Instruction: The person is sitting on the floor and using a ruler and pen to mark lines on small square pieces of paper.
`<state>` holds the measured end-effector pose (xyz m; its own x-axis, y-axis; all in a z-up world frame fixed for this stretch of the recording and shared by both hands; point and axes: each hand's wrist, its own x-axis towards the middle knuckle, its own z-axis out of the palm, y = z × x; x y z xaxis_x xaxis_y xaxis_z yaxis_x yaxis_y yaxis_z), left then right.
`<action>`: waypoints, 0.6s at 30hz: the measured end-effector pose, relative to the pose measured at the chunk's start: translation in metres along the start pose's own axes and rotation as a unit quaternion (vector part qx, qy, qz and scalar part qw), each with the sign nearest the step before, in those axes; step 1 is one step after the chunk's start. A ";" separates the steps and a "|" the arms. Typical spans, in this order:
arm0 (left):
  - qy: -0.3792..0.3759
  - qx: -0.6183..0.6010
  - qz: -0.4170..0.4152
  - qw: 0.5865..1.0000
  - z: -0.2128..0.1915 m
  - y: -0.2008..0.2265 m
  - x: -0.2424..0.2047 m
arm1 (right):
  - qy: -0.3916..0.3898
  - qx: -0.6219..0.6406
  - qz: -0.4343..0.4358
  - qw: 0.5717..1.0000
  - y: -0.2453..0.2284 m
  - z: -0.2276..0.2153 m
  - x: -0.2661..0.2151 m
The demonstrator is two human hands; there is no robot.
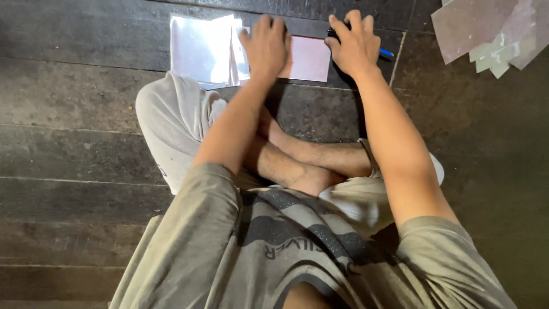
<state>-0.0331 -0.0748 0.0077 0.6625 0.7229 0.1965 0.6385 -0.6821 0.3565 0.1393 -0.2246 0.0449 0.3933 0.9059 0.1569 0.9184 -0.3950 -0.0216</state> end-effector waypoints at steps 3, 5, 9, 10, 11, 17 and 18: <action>-0.043 -0.009 -0.041 0.998 0.011 -0.019 0.028 | -0.042 -0.009 0.020 0.999 0.000 0.001 0.000; -0.066 -0.036 -0.070 0.995 -0.003 -0.018 0.042 | -0.048 0.024 0.025 0.998 0.004 0.003 0.005; -0.140 -0.093 -0.163 0.972 -0.004 -0.024 0.056 | 0.100 0.271 0.007 0.957 -0.012 -0.029 0.010; -0.138 -0.092 -0.170 0.971 0.002 -0.030 0.057 | 0.097 0.274 0.002 0.957 -0.021 -0.040 0.012; -0.138 -0.108 -0.172 0.970 0.009 -0.034 0.058 | 0.045 0.377 -0.010 0.925 -0.028 -0.052 0.012; -0.140 -0.120 -0.180 0.966 -0.002 -0.031 0.060 | 0.011 0.503 0.002 0.864 -0.055 -0.042 0.019; -0.139 -0.115 -0.178 0.967 -0.004 -0.029 0.059 | 0.066 0.481 0.000 0.874 -0.058 -0.036 0.021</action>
<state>-0.0143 -0.0116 0.0126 0.5172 0.8277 -0.2179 0.7628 -0.3303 0.5559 0.0924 -0.1881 0.0848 0.4442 0.8548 0.2682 0.5536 -0.0265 -0.8324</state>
